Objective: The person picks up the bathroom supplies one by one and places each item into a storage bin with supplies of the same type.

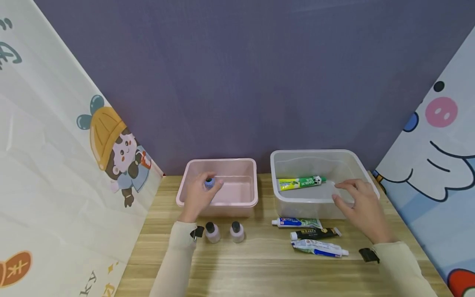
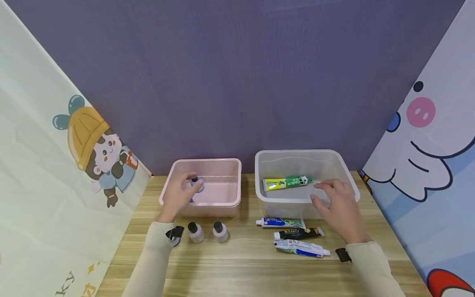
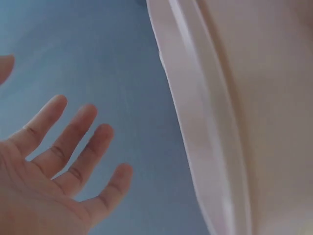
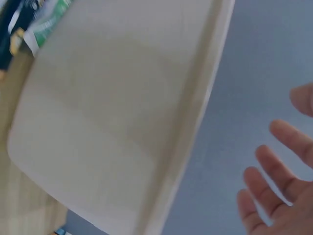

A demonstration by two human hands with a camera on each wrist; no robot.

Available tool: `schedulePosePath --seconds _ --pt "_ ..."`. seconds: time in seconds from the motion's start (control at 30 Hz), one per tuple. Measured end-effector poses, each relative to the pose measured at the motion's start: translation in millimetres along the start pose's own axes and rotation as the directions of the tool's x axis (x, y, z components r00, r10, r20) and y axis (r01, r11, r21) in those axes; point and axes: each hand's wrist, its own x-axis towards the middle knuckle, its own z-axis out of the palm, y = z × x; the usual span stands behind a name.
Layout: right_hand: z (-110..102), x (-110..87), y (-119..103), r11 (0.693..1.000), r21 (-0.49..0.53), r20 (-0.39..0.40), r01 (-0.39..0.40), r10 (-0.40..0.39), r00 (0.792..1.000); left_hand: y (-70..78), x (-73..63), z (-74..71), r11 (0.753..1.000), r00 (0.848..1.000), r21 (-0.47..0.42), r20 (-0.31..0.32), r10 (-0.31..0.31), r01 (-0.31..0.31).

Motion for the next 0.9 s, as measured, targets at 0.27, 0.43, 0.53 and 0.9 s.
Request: schedulePosePath --seconds 0.27,0.43,0.53,0.9 --pt "16 -27.4 -10 1.0 0.011 -0.097 0.008 -0.007 0.995 25.1 -7.9 37.8 0.983 0.998 -0.184 -0.059 -0.023 0.012" --pt "26 -41.3 -11 0.999 0.032 -0.128 0.025 -0.02 0.992 39.3 -9.6 54.3 0.97 0.997 -0.243 -0.068 -0.03 0.013" --pt "32 -51.1 -10 0.998 0.07 -0.111 0.005 0.003 0.994 46.6 -10.8 65.2 0.965 0.997 -0.263 -0.07 -0.024 0.004" --pt "55 -76.2 1 0.991 0.126 -0.061 -0.054 0.062 0.996 71.1 -21.9 106.6 0.936 0.999 -0.352 -0.046 0.006 -0.022"
